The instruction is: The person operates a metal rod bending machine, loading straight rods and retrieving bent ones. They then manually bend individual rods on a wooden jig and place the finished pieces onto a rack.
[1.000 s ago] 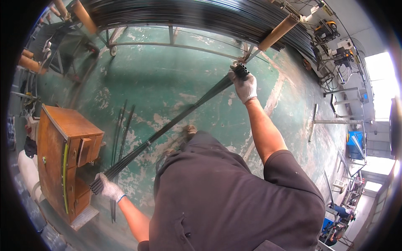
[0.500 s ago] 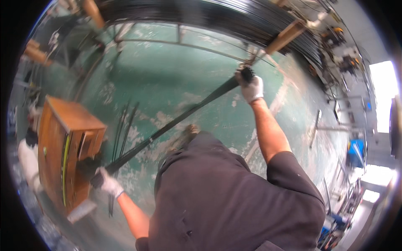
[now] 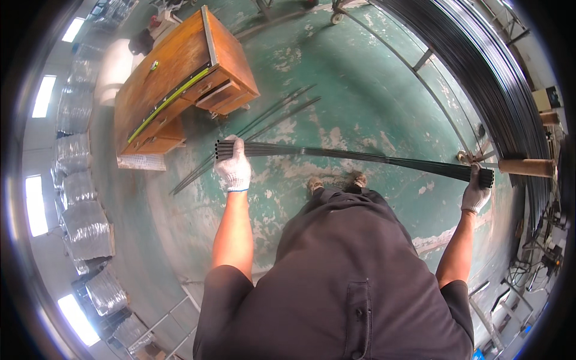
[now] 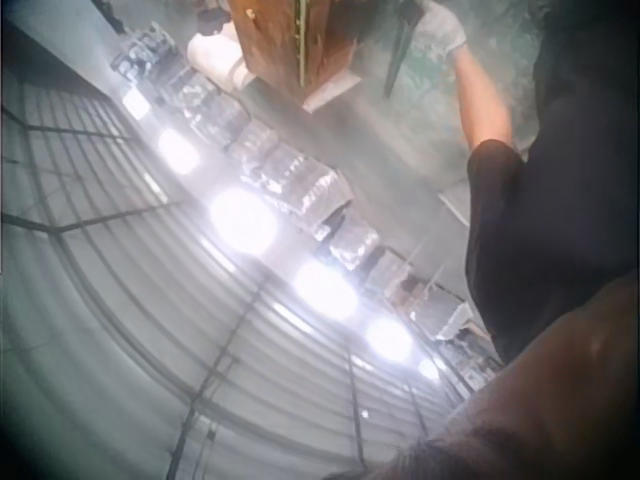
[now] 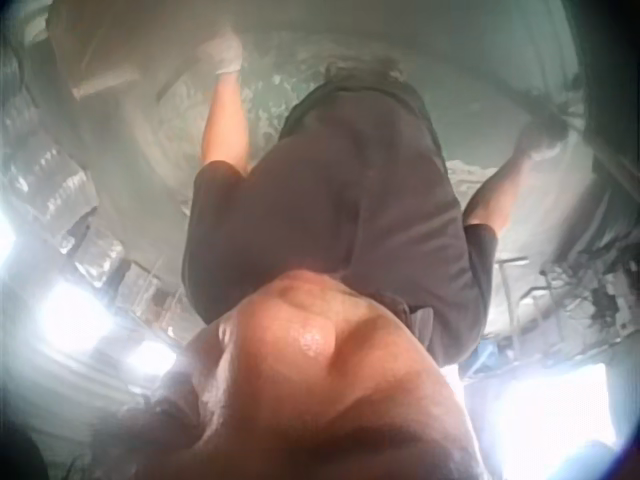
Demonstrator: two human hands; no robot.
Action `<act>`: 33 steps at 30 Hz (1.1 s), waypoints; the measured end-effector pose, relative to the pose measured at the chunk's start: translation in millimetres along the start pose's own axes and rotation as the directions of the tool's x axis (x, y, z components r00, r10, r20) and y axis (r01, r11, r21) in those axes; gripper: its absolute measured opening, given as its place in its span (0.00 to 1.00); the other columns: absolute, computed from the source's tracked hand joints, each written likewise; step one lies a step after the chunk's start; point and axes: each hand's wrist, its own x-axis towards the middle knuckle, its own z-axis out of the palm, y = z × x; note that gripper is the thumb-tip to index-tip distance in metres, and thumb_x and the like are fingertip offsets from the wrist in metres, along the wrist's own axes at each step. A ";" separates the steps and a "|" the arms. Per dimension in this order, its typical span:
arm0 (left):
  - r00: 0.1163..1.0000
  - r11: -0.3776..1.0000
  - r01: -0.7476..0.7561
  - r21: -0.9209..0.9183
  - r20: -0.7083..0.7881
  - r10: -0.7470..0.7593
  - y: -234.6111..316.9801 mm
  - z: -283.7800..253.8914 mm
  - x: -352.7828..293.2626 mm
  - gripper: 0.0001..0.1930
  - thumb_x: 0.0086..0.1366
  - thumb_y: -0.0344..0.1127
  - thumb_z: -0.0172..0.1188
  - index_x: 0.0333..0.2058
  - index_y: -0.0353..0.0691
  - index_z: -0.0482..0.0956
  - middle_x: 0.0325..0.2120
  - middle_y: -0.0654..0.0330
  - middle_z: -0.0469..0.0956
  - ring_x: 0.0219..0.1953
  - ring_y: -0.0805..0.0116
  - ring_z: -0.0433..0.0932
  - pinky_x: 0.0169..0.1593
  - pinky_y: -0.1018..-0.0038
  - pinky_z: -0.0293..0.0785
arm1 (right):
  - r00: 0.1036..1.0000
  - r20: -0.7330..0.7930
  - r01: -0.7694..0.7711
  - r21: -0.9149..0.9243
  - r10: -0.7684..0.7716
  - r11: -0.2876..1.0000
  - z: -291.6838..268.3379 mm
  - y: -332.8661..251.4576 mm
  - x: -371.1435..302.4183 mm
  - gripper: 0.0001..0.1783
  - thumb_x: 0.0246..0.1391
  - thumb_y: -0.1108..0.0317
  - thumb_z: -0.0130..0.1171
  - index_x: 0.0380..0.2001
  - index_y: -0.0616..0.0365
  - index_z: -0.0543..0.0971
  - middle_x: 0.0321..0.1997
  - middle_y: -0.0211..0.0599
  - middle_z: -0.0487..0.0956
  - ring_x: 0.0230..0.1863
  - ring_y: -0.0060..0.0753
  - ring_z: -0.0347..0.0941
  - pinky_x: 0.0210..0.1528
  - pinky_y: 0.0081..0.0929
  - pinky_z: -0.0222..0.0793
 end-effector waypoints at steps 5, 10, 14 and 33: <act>0.999 0.999 -0.034 0.026 0.024 0.033 0.9 -2.5 3.5 0.08 0.64 0.28 0.70 0.42 0.34 0.85 0.34 0.60 0.86 0.35 0.70 0.84 0.44 0.71 0.80 | 0.999 -0.025 -0.036 -0.053 0.034 0.998 0.3 -4.0 -2.7 0.20 0.67 0.54 0.65 0.48 0.61 0.87 0.45 0.38 0.88 0.46 0.29 0.81 0.52 0.31 0.74; 0.999 0.996 0.033 -0.088 -0.002 -0.033 6.9 0.4 4.4 0.09 0.63 0.26 0.71 0.41 0.34 0.84 0.34 0.61 0.85 0.34 0.71 0.83 0.42 0.73 0.80 | 0.998 -0.065 -0.033 -0.165 0.022 0.986 0.7 -0.8 -3.4 0.21 0.66 0.52 0.66 0.47 0.61 0.87 0.43 0.40 0.89 0.44 0.31 0.83 0.49 0.33 0.75; 1.000 0.997 -0.017 -0.072 -0.004 0.017 4.5 -0.7 5.4 0.08 0.63 0.25 0.70 0.41 0.34 0.84 0.34 0.62 0.85 0.34 0.72 0.82 0.42 0.73 0.80 | 0.997 -0.071 -0.032 -0.167 0.021 0.985 1.7 8.2 -1.9 0.22 0.64 0.50 0.67 0.47 0.60 0.88 0.42 0.42 0.89 0.43 0.33 0.83 0.48 0.33 0.75; 0.999 0.998 0.046 -0.032 0.002 -0.046 3.0 1.4 1.8 0.09 0.65 0.26 0.68 0.44 0.33 0.84 0.37 0.59 0.85 0.38 0.69 0.83 0.45 0.71 0.81 | 0.999 0.036 0.023 -0.092 -0.020 0.995 -4.0 8.3 7.3 0.22 0.66 0.52 0.65 0.48 0.63 0.85 0.44 0.42 0.87 0.45 0.34 0.81 0.51 0.36 0.74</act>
